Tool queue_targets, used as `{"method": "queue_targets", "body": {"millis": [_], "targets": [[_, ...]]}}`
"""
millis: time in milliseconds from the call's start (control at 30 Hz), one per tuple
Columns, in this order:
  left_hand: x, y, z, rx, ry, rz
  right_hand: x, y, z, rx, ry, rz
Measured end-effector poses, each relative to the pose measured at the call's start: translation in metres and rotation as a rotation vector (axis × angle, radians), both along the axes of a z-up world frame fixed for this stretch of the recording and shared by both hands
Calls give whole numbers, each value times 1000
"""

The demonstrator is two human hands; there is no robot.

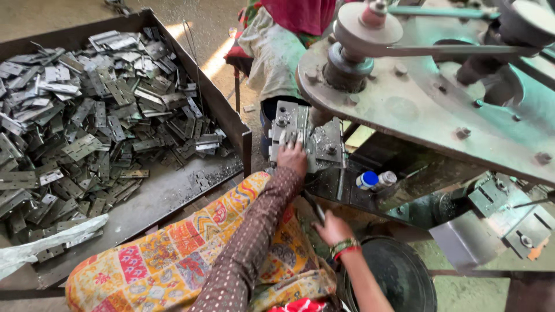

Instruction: The person sits on the floor and repeatedly places small metal pieces into a press machine, activates the lever, and removes the processed pieces. The person handles the metal pieces one at a time and returns them to a nearby bin.

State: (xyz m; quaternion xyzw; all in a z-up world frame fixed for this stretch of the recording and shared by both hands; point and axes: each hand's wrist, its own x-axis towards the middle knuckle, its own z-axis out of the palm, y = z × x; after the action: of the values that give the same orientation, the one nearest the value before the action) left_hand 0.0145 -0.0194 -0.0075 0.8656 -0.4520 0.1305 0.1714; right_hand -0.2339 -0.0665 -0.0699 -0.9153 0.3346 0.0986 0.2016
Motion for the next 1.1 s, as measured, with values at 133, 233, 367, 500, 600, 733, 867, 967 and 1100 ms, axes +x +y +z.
{"method": "queue_targets", "body": {"millis": [133,233,367,500,600,733,867,967,1100], "targets": [[12,-26,-10,92,94,9,-5,1,-16,-77,-87,16],[15,-33,-16,102,118,15,-20,28,-52,-49,-223,-93],[8,-11,-18,22,45,0,-30,38,-82,-22,-128,-161],[4,2,1,-38,47,-23,-19,15,-59,24,-147,-117],[11,2,16,135,203,-52,-4,-2,-26,9,-46,-43],[19,-13,22,138,135,-4,-2,-2,-9,-3,8,-11],[26,-16,25,135,186,0,-16,25,-38,61,-143,-151],[33,-16,25,115,157,-3,-16,28,-63,31,-299,-150],[28,-12,13,90,146,-28,-18,28,-53,59,-221,-115]]}}
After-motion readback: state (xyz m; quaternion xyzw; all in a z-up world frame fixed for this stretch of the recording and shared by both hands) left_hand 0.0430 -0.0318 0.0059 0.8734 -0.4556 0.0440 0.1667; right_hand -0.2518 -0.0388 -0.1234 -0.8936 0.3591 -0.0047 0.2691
